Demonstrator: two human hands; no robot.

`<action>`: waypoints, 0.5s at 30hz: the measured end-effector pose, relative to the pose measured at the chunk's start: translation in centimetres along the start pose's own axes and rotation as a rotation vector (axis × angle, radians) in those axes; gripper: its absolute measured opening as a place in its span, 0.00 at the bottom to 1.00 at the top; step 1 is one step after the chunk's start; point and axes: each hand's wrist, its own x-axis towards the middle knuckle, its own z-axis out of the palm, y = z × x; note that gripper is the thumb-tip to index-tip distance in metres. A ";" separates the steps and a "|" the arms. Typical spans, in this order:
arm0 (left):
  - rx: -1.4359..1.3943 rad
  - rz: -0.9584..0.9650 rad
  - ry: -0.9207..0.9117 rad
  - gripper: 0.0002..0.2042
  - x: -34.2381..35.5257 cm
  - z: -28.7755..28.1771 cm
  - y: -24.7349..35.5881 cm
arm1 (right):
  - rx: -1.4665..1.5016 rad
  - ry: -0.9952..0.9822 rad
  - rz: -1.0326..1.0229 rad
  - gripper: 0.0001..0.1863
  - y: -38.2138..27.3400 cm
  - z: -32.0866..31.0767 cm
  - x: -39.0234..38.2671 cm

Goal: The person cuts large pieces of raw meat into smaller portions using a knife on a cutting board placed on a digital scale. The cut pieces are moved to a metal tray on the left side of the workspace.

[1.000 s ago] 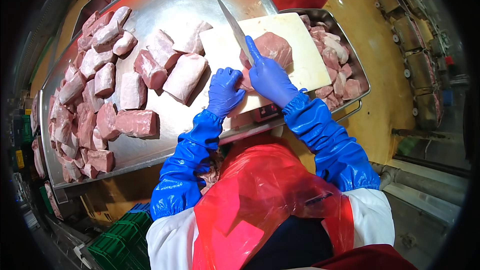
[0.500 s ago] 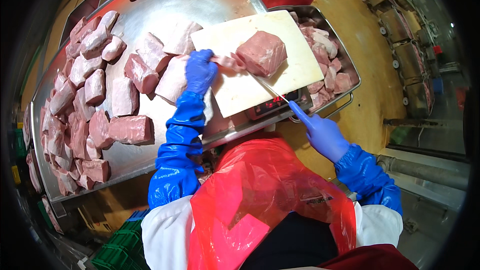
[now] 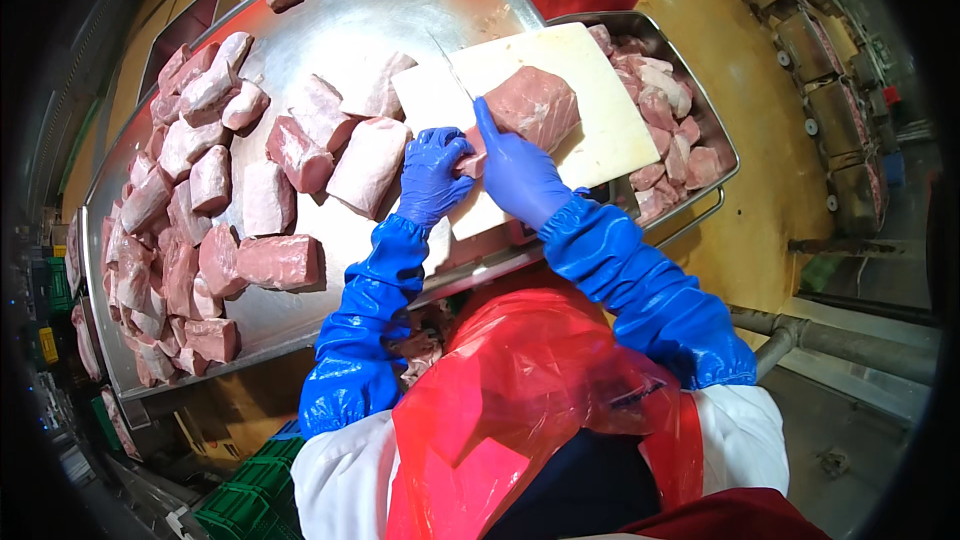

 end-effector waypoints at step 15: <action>-0.181 -0.709 0.535 0.15 -13.0 -12.6 8.7 | 0.230 -0.169 0.001 0.36 9.8 -12.3 -11.0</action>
